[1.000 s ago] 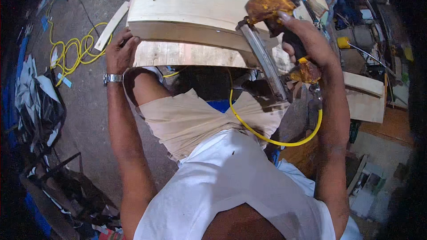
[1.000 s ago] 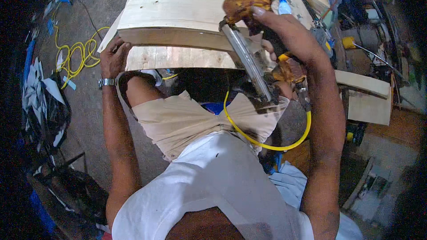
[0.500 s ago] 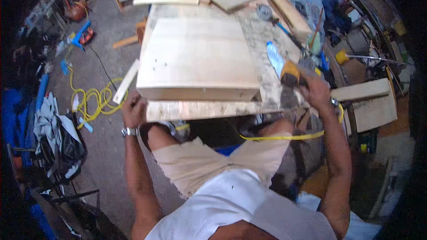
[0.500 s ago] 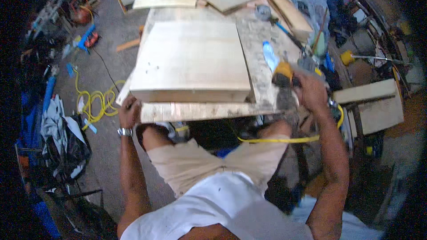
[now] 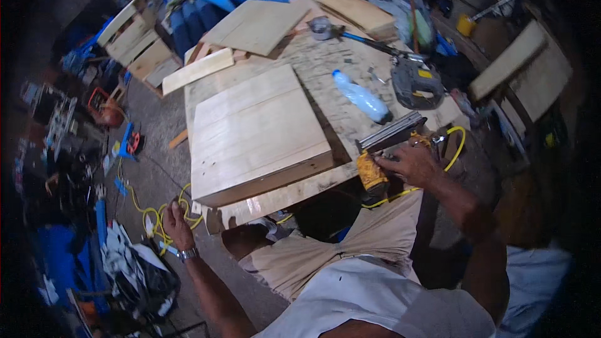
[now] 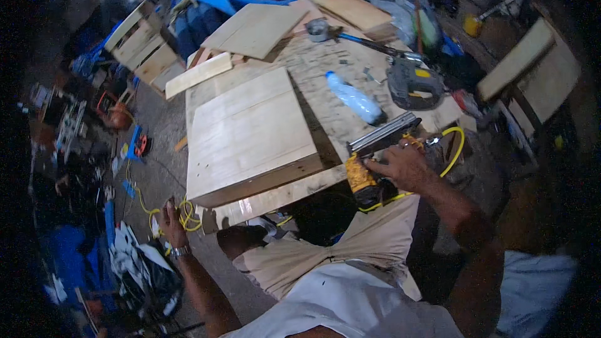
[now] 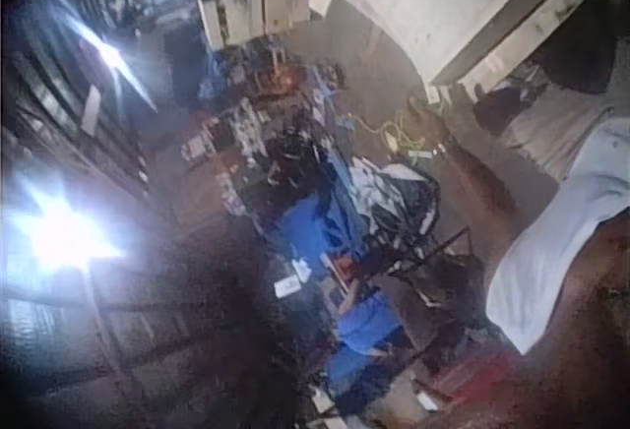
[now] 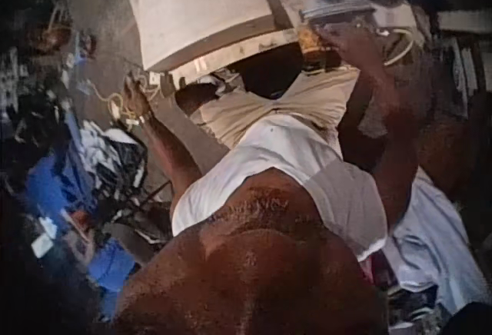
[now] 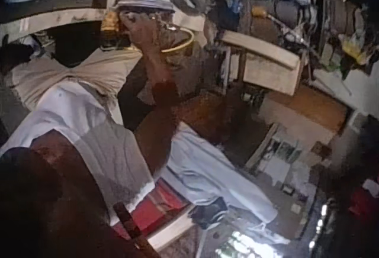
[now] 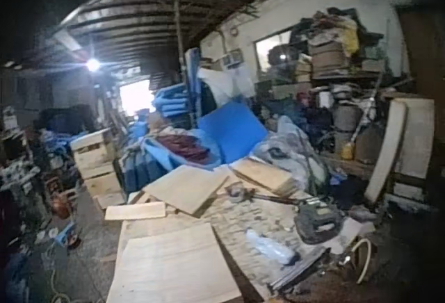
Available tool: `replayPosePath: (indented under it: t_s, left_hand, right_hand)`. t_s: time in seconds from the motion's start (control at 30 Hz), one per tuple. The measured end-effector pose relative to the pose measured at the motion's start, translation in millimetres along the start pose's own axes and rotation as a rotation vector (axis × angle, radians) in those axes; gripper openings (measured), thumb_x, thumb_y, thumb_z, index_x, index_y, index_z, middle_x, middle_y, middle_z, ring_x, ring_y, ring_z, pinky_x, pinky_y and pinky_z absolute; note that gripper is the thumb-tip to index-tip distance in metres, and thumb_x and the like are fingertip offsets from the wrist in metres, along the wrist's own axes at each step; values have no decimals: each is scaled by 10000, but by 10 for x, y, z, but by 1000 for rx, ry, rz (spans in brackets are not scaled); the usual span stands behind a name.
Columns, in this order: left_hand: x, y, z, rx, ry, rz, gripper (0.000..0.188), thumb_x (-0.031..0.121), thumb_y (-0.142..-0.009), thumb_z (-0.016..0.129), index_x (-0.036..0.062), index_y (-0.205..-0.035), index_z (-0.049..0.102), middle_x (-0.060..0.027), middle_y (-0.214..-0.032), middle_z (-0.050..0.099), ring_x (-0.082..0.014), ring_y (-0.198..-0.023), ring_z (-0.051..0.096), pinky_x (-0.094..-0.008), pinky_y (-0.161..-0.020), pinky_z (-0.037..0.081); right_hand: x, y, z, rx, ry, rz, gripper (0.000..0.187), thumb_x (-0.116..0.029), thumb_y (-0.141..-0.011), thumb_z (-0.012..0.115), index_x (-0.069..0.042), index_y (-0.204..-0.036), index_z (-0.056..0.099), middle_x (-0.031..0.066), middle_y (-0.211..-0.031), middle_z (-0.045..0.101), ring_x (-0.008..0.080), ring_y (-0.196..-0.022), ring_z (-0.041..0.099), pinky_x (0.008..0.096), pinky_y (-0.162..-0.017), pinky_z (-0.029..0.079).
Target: Assemble a wooden furniture frame using glue and a pneumatic nail gun.
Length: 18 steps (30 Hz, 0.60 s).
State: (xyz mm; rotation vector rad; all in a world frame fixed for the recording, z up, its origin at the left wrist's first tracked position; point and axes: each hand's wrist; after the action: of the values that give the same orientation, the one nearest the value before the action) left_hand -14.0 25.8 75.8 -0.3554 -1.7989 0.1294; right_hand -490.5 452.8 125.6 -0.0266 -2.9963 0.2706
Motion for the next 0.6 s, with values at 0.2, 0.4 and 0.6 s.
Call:
replayPosePath:
  t_s: [0.2,0.4,0.6]
  left_hand:
    - [-75,-411,265,-102,-380,-162,430,340,-983,567,-30,-1188,641,-131,-1041,691,-216,-935,632,-367,-855,490]
    - [77,-1022,642,-256,-798,-147,571,534,-922,530,2,-1069,678,-282,-957,679,-392,-949,678,-462,-821,499]
    - [438,-1109,861,-347,-800,-151,574,511,-895,592,-19,-1106,661,-271,-1002,687,-426,-996,656,-501,-850,492]
  right_hand:
    - [66,-68,411,-4,-67,187,684,-193,-753,739,-258,-1395,512,68,-980,596,267,-924,599,464,-810,450]
    - [278,-567,699,-43,14,378,687,-292,-818,731,-183,-1439,456,98,-1101,603,278,-1074,542,484,-899,417]
    - [186,-602,638,-130,-148,465,722,-314,-825,737,-149,-1456,428,123,-1292,532,304,-1218,464,495,-1033,342]
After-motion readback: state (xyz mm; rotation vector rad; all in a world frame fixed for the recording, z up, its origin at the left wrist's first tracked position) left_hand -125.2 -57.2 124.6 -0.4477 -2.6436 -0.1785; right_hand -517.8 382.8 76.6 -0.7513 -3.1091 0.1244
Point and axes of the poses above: each hand's wrist, its own y-axis away from the middle knuckle, its own z-axis out of the palm, x = y × z
